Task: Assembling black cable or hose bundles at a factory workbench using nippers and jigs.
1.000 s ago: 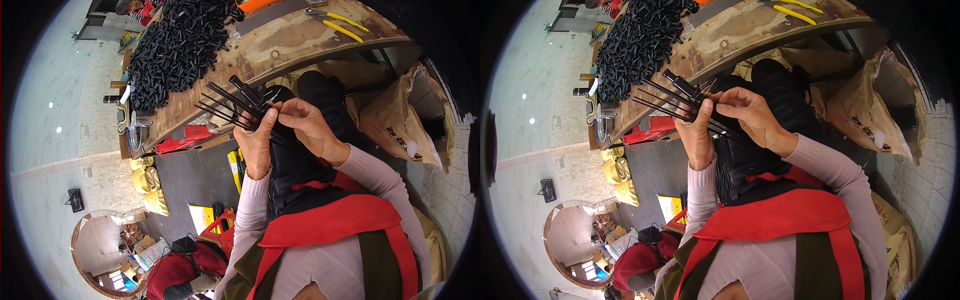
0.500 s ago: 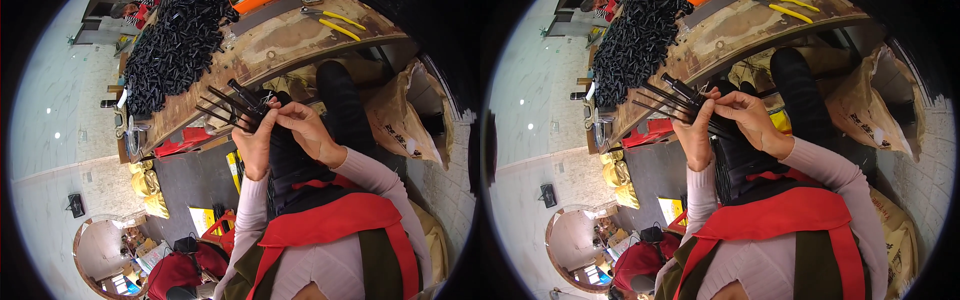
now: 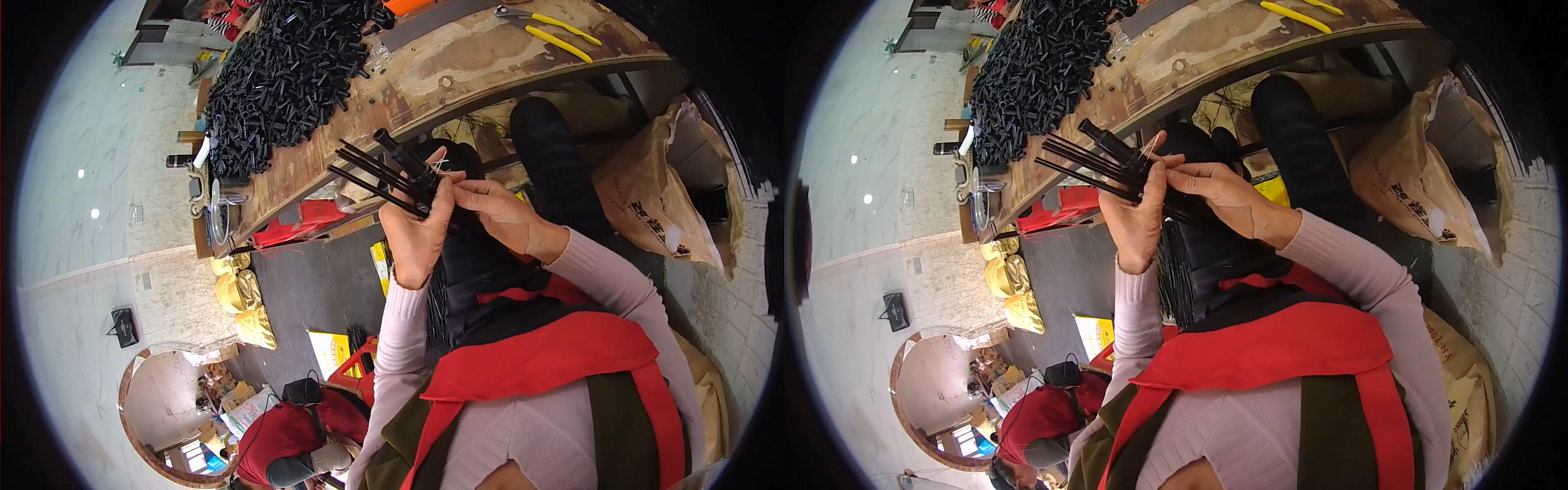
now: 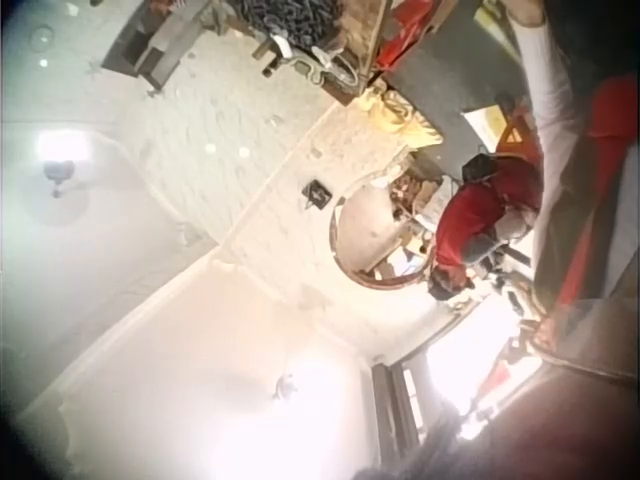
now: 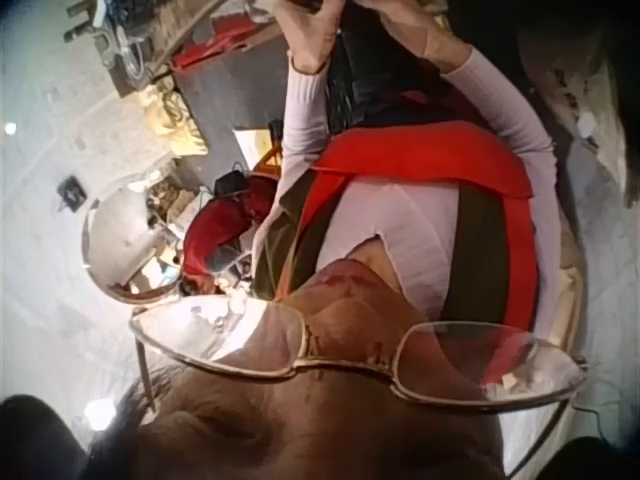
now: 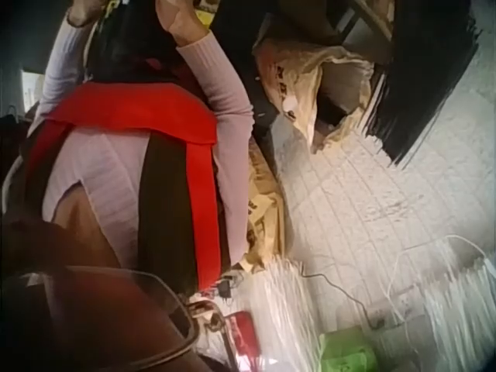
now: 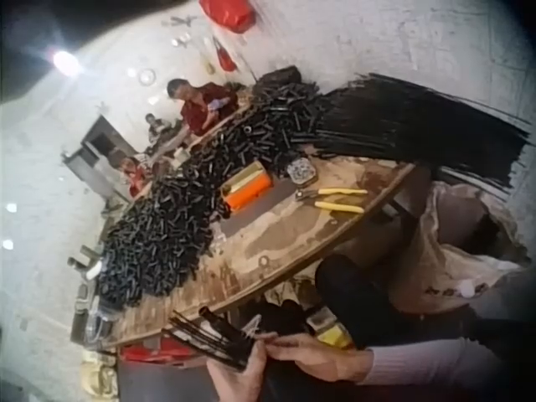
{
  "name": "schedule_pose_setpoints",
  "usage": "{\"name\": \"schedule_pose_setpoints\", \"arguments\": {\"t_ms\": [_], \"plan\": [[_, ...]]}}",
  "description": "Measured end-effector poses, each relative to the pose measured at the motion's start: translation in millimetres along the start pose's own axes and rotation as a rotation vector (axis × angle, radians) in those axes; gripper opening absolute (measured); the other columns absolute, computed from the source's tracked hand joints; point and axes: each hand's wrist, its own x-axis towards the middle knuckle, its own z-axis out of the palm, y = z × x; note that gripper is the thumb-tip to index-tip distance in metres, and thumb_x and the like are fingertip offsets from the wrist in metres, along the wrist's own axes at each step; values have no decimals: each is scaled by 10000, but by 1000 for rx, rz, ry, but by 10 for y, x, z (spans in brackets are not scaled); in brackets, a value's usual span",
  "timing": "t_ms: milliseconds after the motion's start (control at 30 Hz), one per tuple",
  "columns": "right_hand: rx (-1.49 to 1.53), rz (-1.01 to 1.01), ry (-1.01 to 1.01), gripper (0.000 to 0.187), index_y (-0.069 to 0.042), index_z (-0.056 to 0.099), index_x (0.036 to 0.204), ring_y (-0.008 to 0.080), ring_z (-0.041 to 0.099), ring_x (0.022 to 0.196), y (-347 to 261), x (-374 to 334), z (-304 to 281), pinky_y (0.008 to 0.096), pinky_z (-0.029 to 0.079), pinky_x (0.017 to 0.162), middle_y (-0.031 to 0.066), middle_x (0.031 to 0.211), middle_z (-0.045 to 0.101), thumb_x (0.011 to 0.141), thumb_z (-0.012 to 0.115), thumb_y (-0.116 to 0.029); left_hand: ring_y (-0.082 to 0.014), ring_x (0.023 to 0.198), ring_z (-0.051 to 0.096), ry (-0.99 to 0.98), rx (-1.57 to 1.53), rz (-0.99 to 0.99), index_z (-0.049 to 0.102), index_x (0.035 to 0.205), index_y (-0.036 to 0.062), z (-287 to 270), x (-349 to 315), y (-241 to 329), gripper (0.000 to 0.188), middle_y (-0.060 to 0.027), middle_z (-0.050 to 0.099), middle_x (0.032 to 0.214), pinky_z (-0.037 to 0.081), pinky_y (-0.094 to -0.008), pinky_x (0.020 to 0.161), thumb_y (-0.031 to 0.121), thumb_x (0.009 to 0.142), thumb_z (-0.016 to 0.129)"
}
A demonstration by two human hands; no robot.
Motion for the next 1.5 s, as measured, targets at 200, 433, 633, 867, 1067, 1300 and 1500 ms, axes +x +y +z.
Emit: {"name": "schedule_pose_setpoints", "arguments": {"t_ms": [200, 433, 633, 867, 1067, 1300, 1500], "plan": [[76, 63, -43, 311, -28, 599, 1245, 88, 551, 1124, -56, 37, -170, 244, 396, 997, 8, 1187, 625, 984, 577, -195, -206, 956, 670, 65, -25, -53, 647, 1007, -118, 191, 8, 80, 166, -205, 698, 1058, 519, -323, 877, -5, 915, 570], [-117, -26, 110, 329, -72, 634, 1263, 102, 556, 1114, -88, -23, -154, 240, 399, 976, 21, 1195, 638, 957, 617, -193, -108, 853, 651, 44, -19, -14, 673, 1026, -76, 266, 156, 7, 168, -129, 697, 1130, 520, -265, 785, 7, 907, 589], [-1988, -866, 294, 173, -53, 681, 967, 334, 566, 1024, -1485, 12, -484, 412, 456, 911, 104, 1061, 622, 801, 684, -101, -229, 1098, 632, -271, 29, -104, 682, 935, -57, 106, 605, -162, 181, -116, 719, 960, 463, -356, 927, 58, 944, 542], [-2243, -624, 664, 434, -26, 568, 1197, 326, 516, 1006, -2254, 432, -1096, 424, 430, 866, 146, 1068, 539, 845, 704, -240, -274, 1200, 574, -435, 4, -146, 657, 981, -36, 168, 784, -294, 193, -115, 714, 966, 422, -393, 996, 90, 981, 511], [-995, -545, 412, 286, -6, 560, 1091, 132, 537, 792, -2241, 129, -972, 267, 430, 734, 51, 860, 560, 992, 518, -271, -320, 1176, 585, -412, -142, -66, 605, 941, -45, 100, 597, -265, 186, -145, 684, 975, 403, -436, 1038, 45, 986, 449], [-1087, 201, 256, 297, -8, 586, 1073, 66, 508, 649, -1810, -507, -92, 203, 401, 608, 5, 712, 538, 1011, 489, -282, -132, 632, 458, -343, -625, -125, 489, 1187, -1, 226, 87, -269, 396, -13, 453, 708, 415, -287, 657, 300, 960, 610], [-1501, 26, 136, 249, 26, 593, 1142, 109, 544, 703, -1555, -915, 335, 258, 455, 677, 69, 851, 587, 961, 549, -140, -73, 600, 427, -274, -756, -145, 525, 1178, -5, 185, -191, -186, 318, 20, 487, 737, 342, -229, 543, 144, 930, 658]]}}
